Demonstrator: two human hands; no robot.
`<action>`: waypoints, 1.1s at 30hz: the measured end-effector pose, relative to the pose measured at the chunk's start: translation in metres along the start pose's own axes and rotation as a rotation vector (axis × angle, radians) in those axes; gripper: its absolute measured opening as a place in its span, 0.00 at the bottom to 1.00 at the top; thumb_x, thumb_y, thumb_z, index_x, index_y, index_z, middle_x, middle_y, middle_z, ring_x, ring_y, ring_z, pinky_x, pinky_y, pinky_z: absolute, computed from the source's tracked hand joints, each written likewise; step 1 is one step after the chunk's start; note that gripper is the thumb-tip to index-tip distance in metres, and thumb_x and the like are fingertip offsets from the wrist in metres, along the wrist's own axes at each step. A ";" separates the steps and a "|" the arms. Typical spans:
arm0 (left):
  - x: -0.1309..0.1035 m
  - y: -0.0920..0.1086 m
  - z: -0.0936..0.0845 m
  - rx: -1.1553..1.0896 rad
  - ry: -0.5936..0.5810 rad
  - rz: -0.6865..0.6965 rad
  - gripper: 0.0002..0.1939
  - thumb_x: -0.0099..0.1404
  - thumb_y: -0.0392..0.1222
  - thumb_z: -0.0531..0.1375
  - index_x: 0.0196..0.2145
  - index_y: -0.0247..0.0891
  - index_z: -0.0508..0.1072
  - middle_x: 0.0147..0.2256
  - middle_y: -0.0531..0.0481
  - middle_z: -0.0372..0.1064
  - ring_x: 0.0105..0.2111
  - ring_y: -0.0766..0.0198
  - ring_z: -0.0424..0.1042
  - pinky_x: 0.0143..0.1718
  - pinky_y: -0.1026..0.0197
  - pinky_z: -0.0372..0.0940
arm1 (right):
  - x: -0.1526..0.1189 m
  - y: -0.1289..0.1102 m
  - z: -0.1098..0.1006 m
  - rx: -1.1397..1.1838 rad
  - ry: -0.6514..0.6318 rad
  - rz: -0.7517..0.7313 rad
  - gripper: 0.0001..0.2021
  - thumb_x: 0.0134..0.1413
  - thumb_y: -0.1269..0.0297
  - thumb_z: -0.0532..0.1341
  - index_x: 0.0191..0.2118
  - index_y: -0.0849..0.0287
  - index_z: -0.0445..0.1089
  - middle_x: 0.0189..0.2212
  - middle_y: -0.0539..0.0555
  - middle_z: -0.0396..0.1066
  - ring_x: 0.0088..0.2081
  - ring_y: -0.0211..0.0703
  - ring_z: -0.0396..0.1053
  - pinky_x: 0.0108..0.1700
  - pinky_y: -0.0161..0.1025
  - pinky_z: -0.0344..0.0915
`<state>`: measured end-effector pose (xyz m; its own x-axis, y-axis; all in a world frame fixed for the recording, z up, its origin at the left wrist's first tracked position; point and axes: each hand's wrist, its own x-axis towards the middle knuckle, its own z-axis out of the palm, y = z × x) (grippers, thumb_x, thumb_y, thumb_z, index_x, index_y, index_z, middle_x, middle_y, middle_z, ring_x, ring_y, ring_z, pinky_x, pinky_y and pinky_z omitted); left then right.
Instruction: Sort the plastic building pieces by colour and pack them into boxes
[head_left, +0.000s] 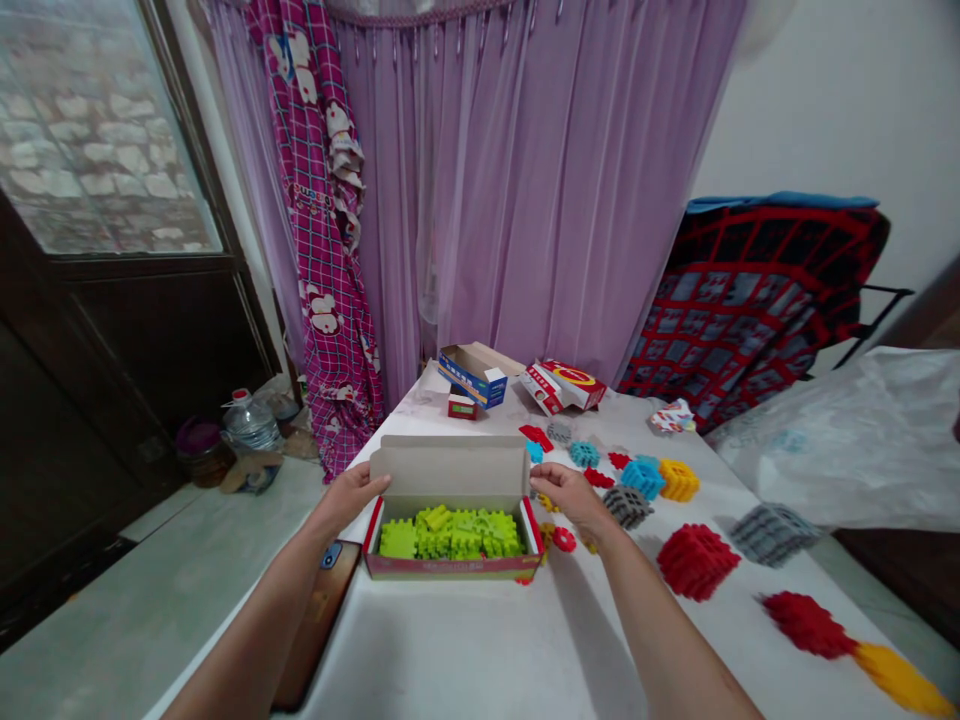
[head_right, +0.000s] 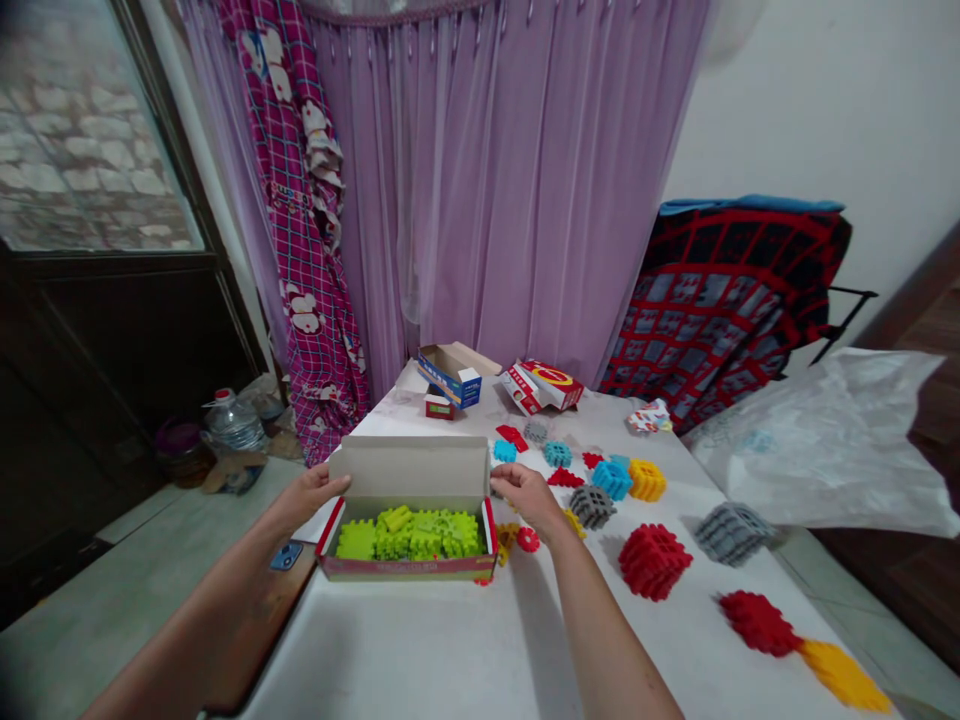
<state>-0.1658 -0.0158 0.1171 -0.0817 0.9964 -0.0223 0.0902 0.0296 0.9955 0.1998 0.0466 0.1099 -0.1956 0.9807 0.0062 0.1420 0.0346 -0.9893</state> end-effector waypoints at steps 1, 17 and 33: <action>0.000 -0.001 0.000 0.007 -0.008 0.000 0.39 0.37 0.69 0.69 0.40 0.35 0.76 0.35 0.45 0.79 0.41 0.49 0.76 0.45 0.49 0.69 | 0.002 0.000 0.000 0.006 -0.024 -0.005 0.21 0.35 0.49 0.70 0.34 0.58 0.75 0.31 0.53 0.78 0.33 0.45 0.73 0.38 0.42 0.68; -0.006 -0.001 -0.019 0.119 -0.001 -0.071 0.28 0.48 0.61 0.67 0.42 0.40 0.78 0.40 0.48 0.78 0.38 0.60 0.72 0.41 0.60 0.61 | 0.009 -0.007 -0.004 -0.093 -0.263 -0.045 0.24 0.39 0.43 0.69 0.37 0.58 0.76 0.36 0.56 0.78 0.41 0.51 0.74 0.49 0.48 0.67; -0.016 0.011 -0.029 0.408 -0.071 0.143 0.11 0.49 0.50 0.66 0.27 0.41 0.78 0.26 0.53 0.74 0.30 0.63 0.69 0.36 0.62 0.62 | -0.021 -0.028 -0.009 -0.728 -0.200 -0.447 0.08 0.51 0.63 0.59 0.30 0.53 0.76 0.30 0.53 0.77 0.35 0.45 0.72 0.38 0.40 0.66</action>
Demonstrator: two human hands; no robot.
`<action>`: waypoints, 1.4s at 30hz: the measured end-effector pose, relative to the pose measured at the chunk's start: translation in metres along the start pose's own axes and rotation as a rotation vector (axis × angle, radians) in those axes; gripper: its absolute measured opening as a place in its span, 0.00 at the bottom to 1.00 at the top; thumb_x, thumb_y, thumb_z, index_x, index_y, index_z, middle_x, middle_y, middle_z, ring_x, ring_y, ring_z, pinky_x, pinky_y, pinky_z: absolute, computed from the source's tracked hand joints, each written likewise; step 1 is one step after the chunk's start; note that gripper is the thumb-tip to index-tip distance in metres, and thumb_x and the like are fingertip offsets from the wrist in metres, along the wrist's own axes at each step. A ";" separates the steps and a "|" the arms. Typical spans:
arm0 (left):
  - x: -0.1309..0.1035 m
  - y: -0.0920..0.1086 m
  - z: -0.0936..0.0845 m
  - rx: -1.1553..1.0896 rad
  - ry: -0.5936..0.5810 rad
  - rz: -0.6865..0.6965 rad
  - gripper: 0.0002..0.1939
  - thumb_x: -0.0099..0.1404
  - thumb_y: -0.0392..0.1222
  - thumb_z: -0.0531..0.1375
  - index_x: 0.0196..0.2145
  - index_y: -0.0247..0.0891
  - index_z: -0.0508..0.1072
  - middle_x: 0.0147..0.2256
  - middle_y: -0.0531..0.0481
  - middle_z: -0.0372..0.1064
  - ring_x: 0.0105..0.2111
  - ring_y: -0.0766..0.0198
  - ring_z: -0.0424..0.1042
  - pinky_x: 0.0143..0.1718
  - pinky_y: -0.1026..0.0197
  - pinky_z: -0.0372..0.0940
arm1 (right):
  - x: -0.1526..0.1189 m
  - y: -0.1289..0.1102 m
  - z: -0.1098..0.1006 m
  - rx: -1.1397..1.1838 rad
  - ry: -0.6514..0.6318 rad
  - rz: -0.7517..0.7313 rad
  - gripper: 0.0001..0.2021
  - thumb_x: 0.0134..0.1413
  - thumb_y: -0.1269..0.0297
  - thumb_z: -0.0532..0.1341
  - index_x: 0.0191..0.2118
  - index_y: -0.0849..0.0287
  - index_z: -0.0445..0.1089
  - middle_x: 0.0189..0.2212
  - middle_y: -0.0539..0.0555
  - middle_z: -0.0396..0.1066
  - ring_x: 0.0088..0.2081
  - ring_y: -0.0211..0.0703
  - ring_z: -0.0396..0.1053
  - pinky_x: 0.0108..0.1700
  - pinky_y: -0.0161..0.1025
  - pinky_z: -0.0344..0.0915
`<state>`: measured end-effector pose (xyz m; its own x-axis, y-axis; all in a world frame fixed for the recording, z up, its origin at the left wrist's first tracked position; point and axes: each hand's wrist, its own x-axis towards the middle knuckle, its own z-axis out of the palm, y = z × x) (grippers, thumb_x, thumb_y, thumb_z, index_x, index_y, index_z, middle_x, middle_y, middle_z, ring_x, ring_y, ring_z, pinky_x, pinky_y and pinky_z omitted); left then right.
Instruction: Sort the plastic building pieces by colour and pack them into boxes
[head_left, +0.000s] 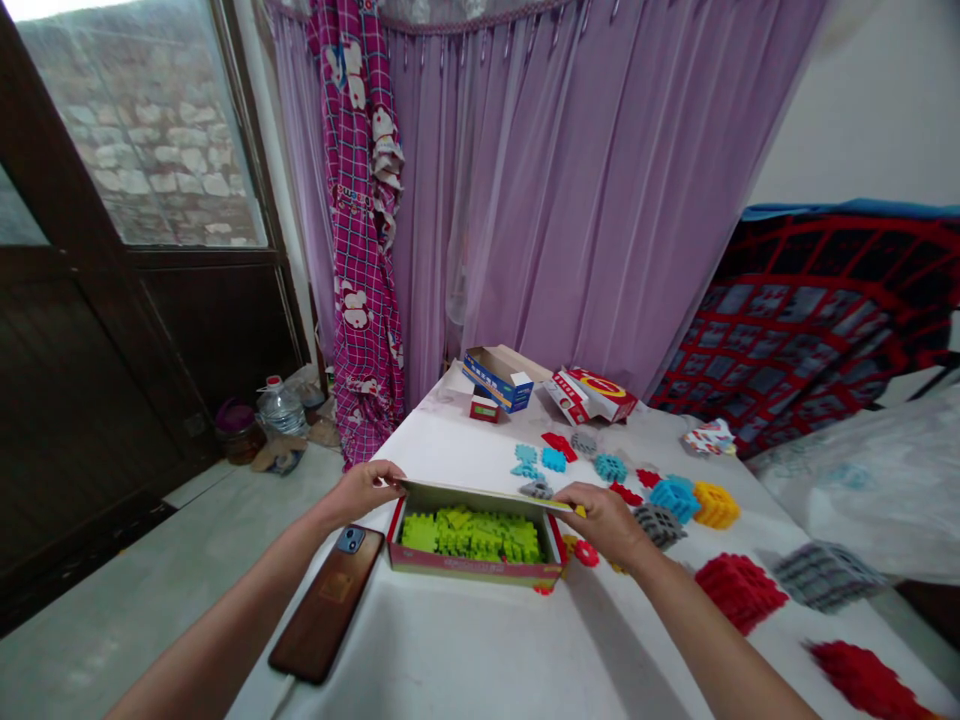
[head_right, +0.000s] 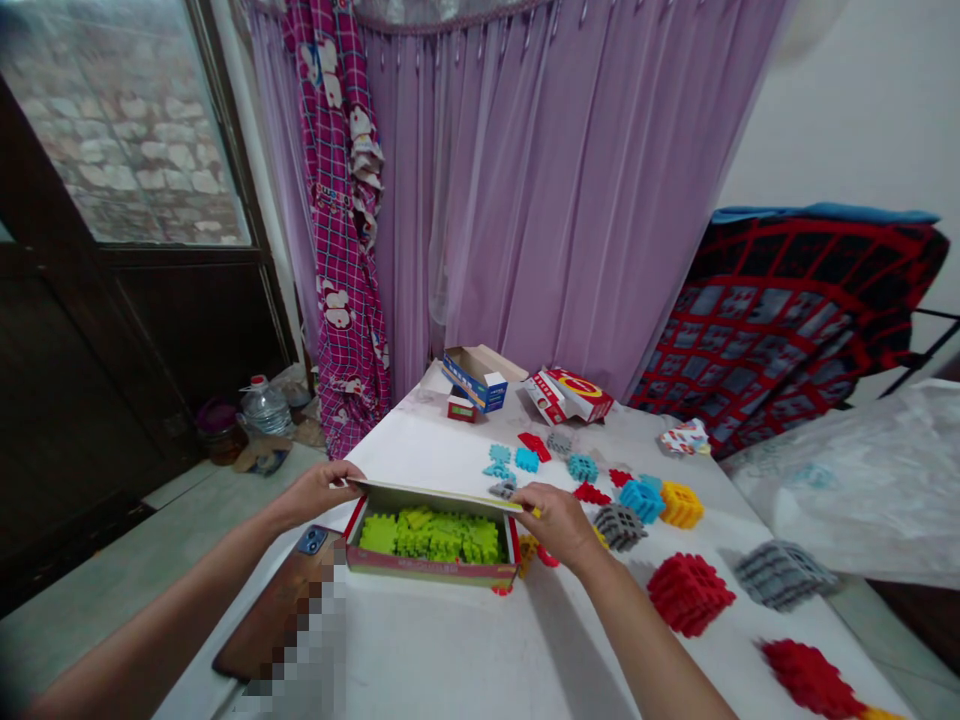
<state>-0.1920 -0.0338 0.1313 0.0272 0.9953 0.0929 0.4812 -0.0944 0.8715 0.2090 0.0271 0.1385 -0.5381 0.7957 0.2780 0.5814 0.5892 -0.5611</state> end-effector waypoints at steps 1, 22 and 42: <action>-0.003 0.000 0.000 0.024 0.008 0.017 0.09 0.49 0.49 0.65 0.27 0.41 0.78 0.27 0.53 0.75 0.31 0.63 0.69 0.37 0.62 0.62 | -0.002 -0.001 0.000 -0.011 -0.002 -0.016 0.08 0.50 0.66 0.59 0.32 0.52 0.77 0.31 0.52 0.78 0.36 0.46 0.73 0.40 0.40 0.66; -0.024 -0.007 0.002 0.180 -0.033 0.176 0.10 0.53 0.40 0.60 0.32 0.42 0.80 0.34 0.50 0.76 0.36 0.62 0.71 0.42 0.60 0.65 | -0.022 0.021 0.017 0.006 0.056 -0.026 0.12 0.54 0.59 0.58 0.38 0.48 0.80 0.38 0.53 0.80 0.40 0.49 0.76 0.44 0.45 0.71; -0.033 0.002 -0.001 0.171 -0.105 0.095 0.15 0.55 0.55 0.63 0.33 0.45 0.82 0.37 0.48 0.78 0.40 0.59 0.74 0.47 0.59 0.66 | -0.026 0.019 0.021 0.011 0.015 -0.029 0.12 0.56 0.62 0.58 0.39 0.50 0.79 0.44 0.56 0.77 0.46 0.48 0.74 0.50 0.46 0.70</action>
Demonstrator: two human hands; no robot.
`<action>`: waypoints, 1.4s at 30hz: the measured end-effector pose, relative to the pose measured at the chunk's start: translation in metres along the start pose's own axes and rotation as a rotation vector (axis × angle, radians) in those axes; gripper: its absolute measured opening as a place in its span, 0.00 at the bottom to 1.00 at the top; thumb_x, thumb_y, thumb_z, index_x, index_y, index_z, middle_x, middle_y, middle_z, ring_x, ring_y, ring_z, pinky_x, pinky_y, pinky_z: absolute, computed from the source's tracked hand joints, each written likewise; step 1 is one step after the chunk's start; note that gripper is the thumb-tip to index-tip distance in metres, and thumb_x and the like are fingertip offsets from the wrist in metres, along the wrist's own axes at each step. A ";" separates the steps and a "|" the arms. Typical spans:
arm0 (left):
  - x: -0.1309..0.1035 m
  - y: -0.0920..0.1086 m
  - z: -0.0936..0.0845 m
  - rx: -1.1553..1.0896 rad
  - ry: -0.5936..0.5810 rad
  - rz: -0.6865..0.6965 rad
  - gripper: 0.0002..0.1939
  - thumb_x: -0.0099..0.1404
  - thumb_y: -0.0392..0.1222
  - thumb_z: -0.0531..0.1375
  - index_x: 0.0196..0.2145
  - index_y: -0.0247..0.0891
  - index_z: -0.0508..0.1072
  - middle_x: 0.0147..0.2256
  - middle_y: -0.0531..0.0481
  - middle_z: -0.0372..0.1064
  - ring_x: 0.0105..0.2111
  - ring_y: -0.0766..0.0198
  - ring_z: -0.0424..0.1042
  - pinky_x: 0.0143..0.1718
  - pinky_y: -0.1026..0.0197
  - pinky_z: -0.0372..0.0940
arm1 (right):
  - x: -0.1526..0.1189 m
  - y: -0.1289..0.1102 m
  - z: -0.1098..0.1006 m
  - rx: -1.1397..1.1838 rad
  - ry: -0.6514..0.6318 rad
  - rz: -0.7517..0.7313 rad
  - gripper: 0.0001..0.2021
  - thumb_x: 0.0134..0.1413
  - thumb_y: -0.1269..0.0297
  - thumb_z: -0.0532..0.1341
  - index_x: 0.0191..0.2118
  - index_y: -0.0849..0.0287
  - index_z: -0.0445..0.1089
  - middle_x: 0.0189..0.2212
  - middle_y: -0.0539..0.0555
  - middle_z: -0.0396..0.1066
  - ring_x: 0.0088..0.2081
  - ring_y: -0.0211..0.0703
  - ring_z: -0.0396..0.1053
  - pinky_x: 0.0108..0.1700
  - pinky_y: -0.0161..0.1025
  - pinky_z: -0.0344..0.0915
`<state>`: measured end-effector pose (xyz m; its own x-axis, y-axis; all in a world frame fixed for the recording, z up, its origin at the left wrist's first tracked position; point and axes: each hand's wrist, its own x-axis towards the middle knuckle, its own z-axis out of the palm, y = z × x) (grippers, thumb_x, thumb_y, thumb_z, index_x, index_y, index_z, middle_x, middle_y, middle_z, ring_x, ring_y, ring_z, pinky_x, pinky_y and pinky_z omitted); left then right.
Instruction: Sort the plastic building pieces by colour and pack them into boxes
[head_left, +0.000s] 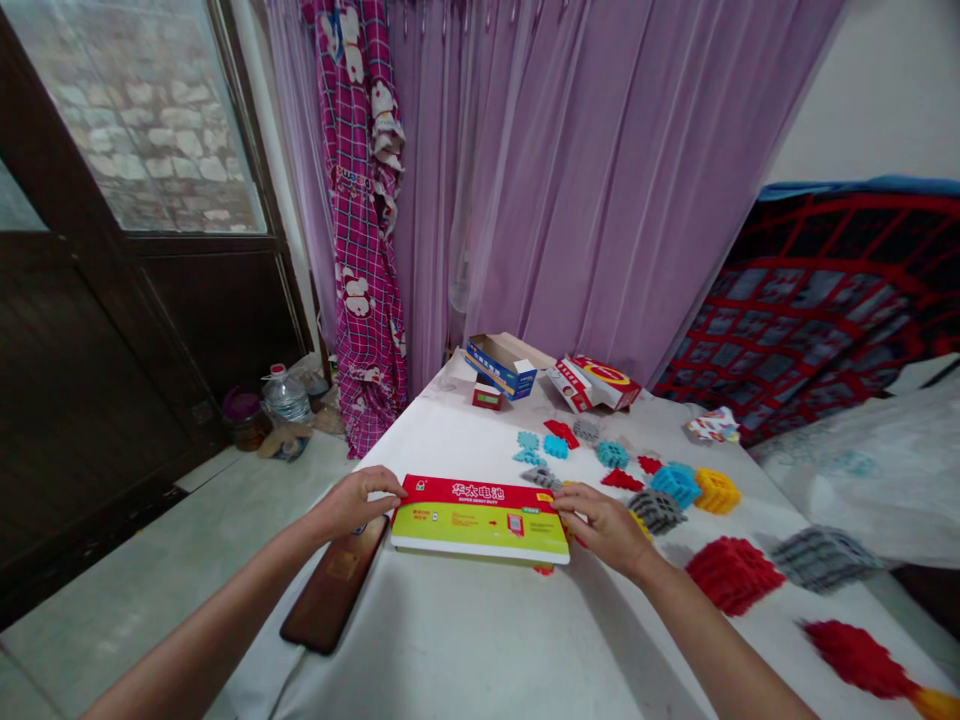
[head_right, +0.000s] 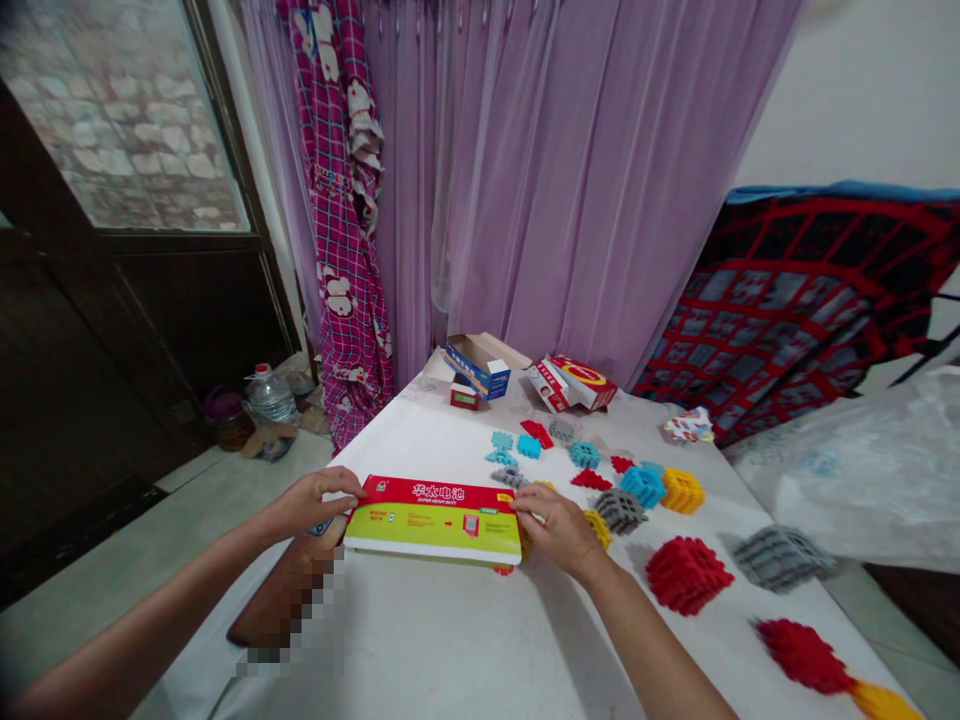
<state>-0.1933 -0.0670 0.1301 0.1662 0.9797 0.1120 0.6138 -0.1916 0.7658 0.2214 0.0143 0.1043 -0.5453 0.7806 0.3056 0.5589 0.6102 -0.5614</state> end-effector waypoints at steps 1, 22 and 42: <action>-0.003 0.001 0.001 0.003 0.000 -0.014 0.16 0.55 0.56 0.62 0.34 0.45 0.82 0.39 0.48 0.78 0.41 0.58 0.74 0.47 0.59 0.66 | -0.001 -0.002 0.000 0.001 0.009 0.007 0.12 0.56 0.61 0.57 0.39 0.50 0.79 0.45 0.56 0.77 0.47 0.48 0.73 0.51 0.46 0.69; -0.022 0.038 0.028 0.581 -0.088 -0.281 0.36 0.54 0.56 0.63 0.60 0.50 0.67 0.55 0.45 0.71 0.52 0.44 0.71 0.49 0.53 0.62 | -0.024 -0.057 -0.011 -0.243 -0.214 0.197 0.30 0.47 0.54 0.68 0.58 0.52 0.69 0.53 0.60 0.73 0.52 0.57 0.71 0.52 0.47 0.65; -0.019 0.067 0.028 0.920 -0.257 -0.235 0.33 0.64 0.54 0.57 0.64 0.40 0.61 0.54 0.38 0.71 0.51 0.46 0.72 0.51 0.49 0.63 | -0.013 -0.076 -0.013 -0.547 -0.382 0.197 0.31 0.57 0.48 0.61 0.63 0.57 0.62 0.51 0.64 0.72 0.50 0.57 0.71 0.48 0.47 0.65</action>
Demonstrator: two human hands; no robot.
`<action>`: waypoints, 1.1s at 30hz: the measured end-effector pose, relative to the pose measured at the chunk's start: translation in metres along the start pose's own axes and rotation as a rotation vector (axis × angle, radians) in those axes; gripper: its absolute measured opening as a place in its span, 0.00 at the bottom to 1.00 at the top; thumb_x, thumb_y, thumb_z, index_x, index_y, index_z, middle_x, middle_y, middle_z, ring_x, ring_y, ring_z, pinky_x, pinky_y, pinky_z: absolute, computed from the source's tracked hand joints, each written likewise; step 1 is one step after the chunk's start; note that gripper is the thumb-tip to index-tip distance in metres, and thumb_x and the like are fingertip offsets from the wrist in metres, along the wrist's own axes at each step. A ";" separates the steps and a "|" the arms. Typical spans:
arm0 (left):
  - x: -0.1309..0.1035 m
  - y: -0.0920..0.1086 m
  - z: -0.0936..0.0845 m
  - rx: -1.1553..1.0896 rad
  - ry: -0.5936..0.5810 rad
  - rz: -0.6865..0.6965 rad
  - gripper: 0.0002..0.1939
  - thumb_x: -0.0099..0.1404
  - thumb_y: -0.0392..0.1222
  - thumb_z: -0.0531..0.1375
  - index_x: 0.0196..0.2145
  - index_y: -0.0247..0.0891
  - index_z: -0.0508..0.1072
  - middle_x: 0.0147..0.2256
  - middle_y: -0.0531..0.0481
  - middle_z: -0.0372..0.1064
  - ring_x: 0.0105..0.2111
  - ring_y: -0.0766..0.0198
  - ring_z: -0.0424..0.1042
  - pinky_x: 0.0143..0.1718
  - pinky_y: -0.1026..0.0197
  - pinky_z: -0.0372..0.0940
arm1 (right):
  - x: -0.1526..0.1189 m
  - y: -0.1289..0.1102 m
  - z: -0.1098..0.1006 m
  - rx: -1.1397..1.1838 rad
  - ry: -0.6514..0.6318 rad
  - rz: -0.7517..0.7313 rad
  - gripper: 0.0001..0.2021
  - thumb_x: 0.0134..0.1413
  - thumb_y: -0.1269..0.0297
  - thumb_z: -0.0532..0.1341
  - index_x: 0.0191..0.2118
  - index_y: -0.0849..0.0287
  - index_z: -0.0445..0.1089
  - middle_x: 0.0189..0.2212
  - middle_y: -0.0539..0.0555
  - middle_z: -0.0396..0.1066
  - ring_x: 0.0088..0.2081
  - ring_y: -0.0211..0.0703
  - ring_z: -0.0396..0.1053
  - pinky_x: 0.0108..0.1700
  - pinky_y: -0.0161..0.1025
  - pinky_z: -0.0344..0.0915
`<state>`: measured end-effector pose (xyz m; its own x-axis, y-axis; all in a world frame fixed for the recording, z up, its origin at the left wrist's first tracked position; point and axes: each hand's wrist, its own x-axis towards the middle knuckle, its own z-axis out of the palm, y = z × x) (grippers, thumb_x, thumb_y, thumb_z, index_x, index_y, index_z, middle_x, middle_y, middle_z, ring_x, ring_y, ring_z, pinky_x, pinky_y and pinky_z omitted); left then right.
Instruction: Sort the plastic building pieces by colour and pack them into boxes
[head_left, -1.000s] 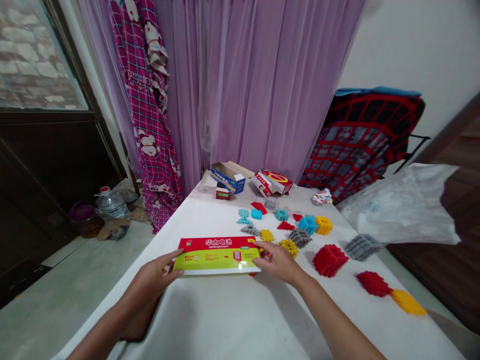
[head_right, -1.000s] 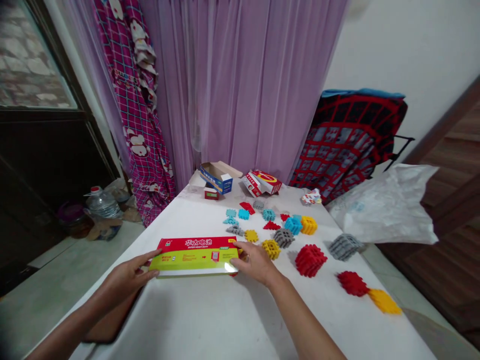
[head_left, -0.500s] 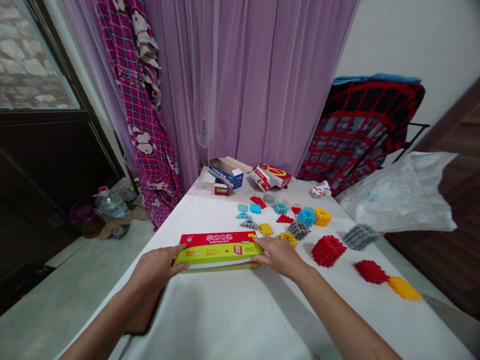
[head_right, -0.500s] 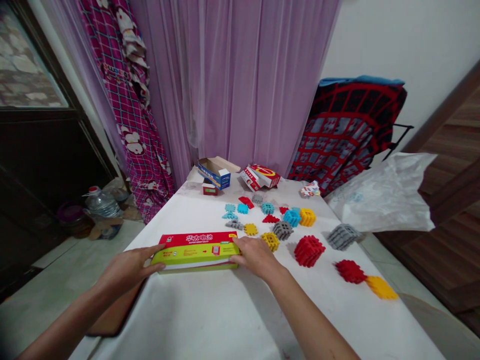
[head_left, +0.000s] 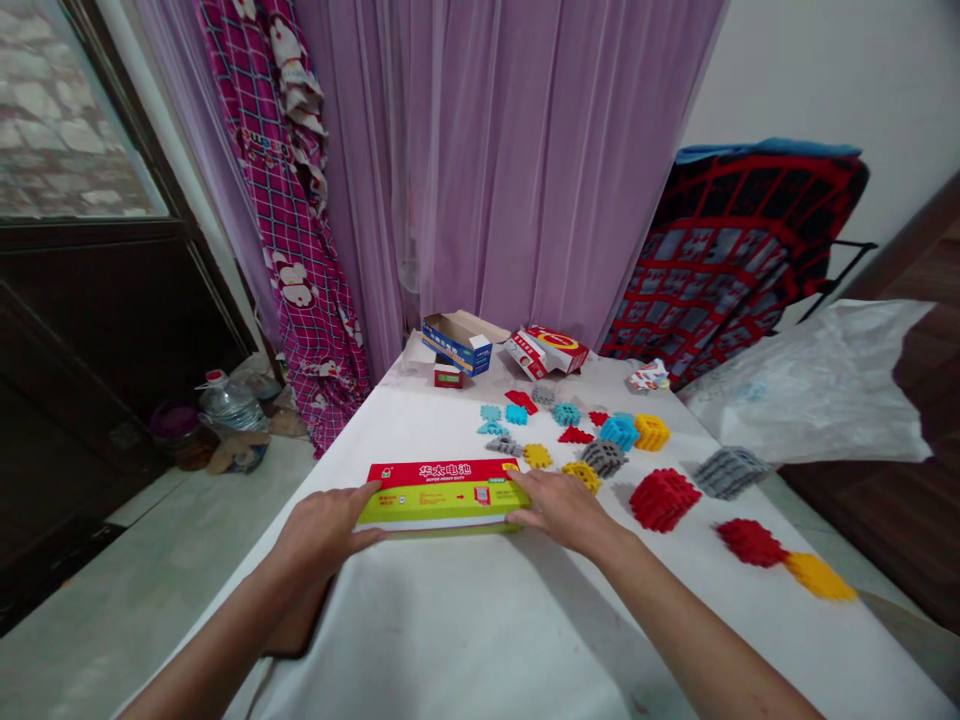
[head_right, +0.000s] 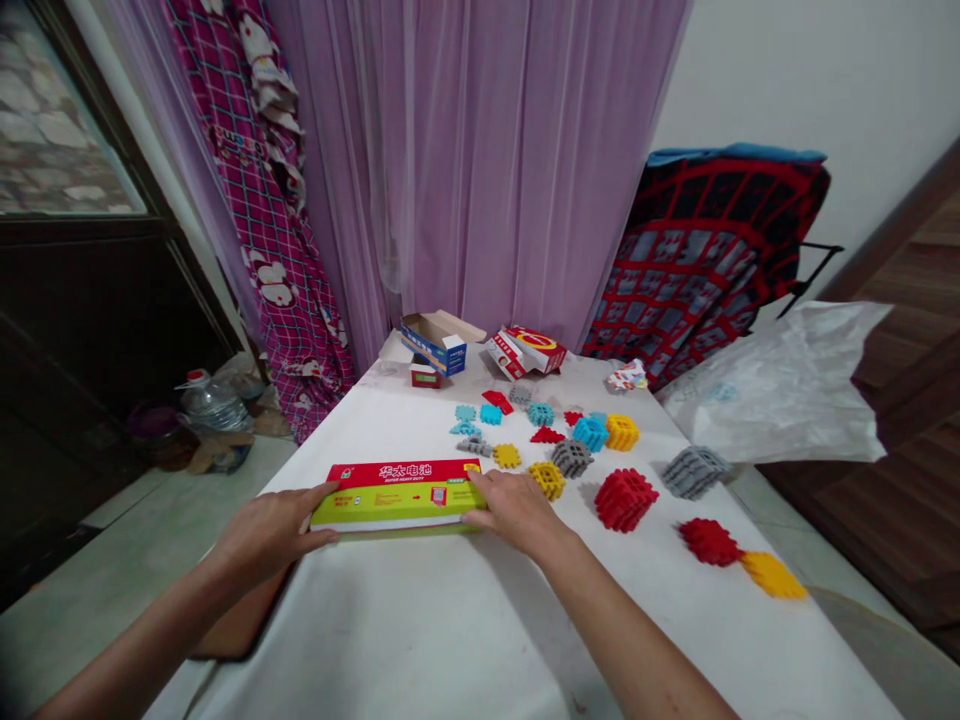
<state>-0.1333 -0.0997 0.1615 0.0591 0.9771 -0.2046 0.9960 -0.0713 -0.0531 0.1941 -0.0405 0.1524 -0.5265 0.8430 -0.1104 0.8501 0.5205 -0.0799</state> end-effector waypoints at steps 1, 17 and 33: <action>0.000 0.000 0.000 0.006 0.005 0.002 0.32 0.65 0.54 0.56 0.64 0.40 0.61 0.53 0.38 0.72 0.51 0.46 0.72 0.50 0.49 0.63 | 0.000 -0.001 0.000 -0.017 -0.003 0.010 0.29 0.59 0.49 0.60 0.62 0.57 0.62 0.50 0.64 0.73 0.49 0.57 0.71 0.48 0.47 0.65; 0.005 0.006 -0.021 0.033 -0.023 -0.034 0.24 0.69 0.52 0.50 0.59 0.43 0.65 0.44 0.40 0.77 0.46 0.48 0.75 0.43 0.54 0.64 | 0.007 -0.018 -0.017 -0.209 -0.053 0.044 0.22 0.65 0.50 0.53 0.56 0.58 0.65 0.45 0.63 0.75 0.44 0.53 0.74 0.42 0.43 0.66; 0.000 0.010 -0.014 0.033 -0.007 -0.114 0.25 0.71 0.54 0.46 0.62 0.47 0.63 0.45 0.41 0.77 0.46 0.48 0.75 0.43 0.52 0.66 | 0.006 -0.015 -0.019 -0.189 0.008 0.030 0.20 0.66 0.51 0.51 0.55 0.57 0.67 0.46 0.62 0.73 0.46 0.52 0.73 0.43 0.44 0.67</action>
<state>-0.1225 -0.0974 0.1747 -0.0552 0.9778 -0.2019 0.9935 0.0336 -0.1087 0.1780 -0.0404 0.1714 -0.5015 0.8591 -0.1021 0.8526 0.5108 0.1106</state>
